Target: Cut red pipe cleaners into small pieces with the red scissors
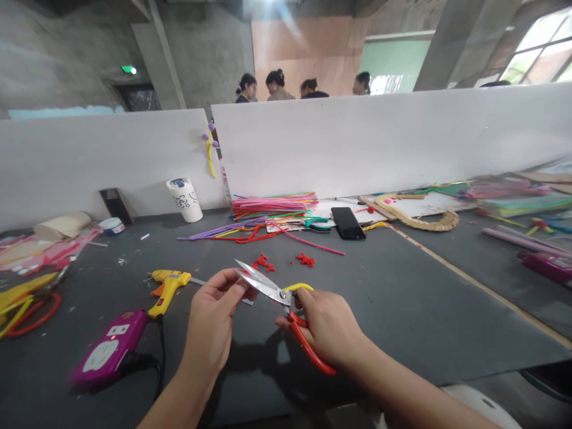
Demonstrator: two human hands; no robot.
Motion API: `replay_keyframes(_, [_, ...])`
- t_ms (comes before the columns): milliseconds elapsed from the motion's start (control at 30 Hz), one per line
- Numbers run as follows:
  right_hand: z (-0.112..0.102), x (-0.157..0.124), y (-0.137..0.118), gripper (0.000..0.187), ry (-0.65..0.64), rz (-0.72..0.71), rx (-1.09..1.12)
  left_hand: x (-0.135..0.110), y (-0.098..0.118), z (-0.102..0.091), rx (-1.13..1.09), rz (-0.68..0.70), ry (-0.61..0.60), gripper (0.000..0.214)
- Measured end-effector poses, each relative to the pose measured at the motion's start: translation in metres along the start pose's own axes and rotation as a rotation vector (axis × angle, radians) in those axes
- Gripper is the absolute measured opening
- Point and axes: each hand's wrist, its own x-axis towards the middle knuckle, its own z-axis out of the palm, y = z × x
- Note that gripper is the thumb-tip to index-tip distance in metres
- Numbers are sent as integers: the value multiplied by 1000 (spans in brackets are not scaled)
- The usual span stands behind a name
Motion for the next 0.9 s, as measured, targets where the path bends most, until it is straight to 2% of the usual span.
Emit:
replay_keyframes(400, [2,0,-1,43,46,-17,-30,1,-3,-2,-2,5,-9,7])
replay_keyframes(900, [4,1,-2,47,32,-4,-57,1,-1,-1,-39,-10,-5,8])
